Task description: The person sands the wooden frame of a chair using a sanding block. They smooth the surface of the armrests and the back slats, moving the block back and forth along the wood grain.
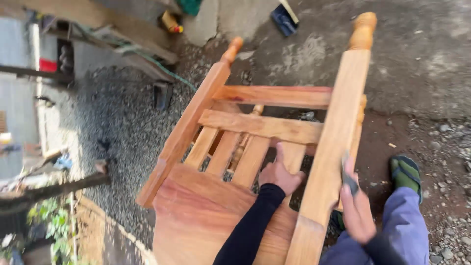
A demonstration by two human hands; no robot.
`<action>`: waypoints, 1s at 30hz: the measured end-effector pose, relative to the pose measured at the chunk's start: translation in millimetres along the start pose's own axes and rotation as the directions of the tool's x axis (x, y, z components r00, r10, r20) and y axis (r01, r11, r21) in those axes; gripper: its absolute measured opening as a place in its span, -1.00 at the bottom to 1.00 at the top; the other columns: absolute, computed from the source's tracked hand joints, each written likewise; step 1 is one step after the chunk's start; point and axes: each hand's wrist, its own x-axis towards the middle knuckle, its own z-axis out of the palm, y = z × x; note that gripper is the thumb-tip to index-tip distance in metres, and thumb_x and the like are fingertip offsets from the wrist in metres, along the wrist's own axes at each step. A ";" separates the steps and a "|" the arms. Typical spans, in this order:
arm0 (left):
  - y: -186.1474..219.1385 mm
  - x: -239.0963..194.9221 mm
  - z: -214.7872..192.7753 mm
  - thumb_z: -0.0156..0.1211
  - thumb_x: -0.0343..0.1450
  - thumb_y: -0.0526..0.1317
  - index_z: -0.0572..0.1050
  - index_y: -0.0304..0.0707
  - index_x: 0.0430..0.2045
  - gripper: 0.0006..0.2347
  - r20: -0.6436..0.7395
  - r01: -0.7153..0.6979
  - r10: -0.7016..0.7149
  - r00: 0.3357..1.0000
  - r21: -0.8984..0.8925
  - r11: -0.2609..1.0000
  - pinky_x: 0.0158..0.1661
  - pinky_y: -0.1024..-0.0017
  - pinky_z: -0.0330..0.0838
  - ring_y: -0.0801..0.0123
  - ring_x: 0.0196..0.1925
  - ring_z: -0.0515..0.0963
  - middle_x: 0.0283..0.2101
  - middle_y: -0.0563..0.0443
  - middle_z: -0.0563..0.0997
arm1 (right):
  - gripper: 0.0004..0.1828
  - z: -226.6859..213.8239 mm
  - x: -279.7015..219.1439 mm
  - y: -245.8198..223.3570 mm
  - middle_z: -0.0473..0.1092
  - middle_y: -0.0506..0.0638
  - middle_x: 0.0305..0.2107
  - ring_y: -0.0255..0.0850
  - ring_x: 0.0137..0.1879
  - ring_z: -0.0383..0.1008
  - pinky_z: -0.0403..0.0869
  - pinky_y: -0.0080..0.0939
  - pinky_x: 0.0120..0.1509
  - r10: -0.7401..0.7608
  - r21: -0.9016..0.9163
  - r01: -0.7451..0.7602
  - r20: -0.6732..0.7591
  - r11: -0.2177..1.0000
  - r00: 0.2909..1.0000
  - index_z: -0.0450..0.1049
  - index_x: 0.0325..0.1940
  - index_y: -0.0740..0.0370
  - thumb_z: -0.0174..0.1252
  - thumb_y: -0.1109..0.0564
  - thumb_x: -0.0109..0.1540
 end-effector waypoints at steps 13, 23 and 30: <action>3.3 -0.7 -10.3 0.35 0.19 0.15 -0.20 0.05 0.53 0.03 0.039 -0.016 0.017 0.999 -0.037 0.999 -0.04 -0.07 0.54 -0.22 -0.09 0.67 -0.15 -0.41 0.66 | -0.28 -24.3 55.2 176.9 0.44 0.16 -0.20 -0.14 -0.04 0.35 0.39 -0.07 0.07 0.315 -0.002 -0.325 -0.246 0.946 0.917 0.41 0.08 0.52 -0.26 -0.28 0.60; -1.6 -0.2 -9.1 0.32 0.20 0.16 -0.25 0.04 0.52 0.02 0.055 0.069 -0.073 0.996 0.075 0.995 -0.04 0.01 0.54 -0.18 -0.09 0.66 -0.15 -0.44 0.65 | -0.38 5.2 46.5 79.9 0.33 0.20 0.16 -0.13 0.31 0.30 0.24 -0.17 0.38 0.178 0.029 -0.176 -0.101 0.984 0.979 0.17 0.42 0.44 -0.34 -0.11 0.49; -6.7 2.9 -3.9 0.32 0.20 0.18 -0.26 0.02 0.52 0.04 0.028 0.040 -0.043 0.999 0.095 0.995 -0.04 0.00 0.54 -0.20 -0.09 0.67 -0.16 -0.42 0.65 | -0.33 9.9 32.9 14.5 0.32 0.27 0.29 -0.07 0.44 0.24 0.17 -0.14 0.48 0.104 0.089 -0.094 -0.113 0.992 0.988 0.12 0.48 0.49 -0.29 -0.09 0.45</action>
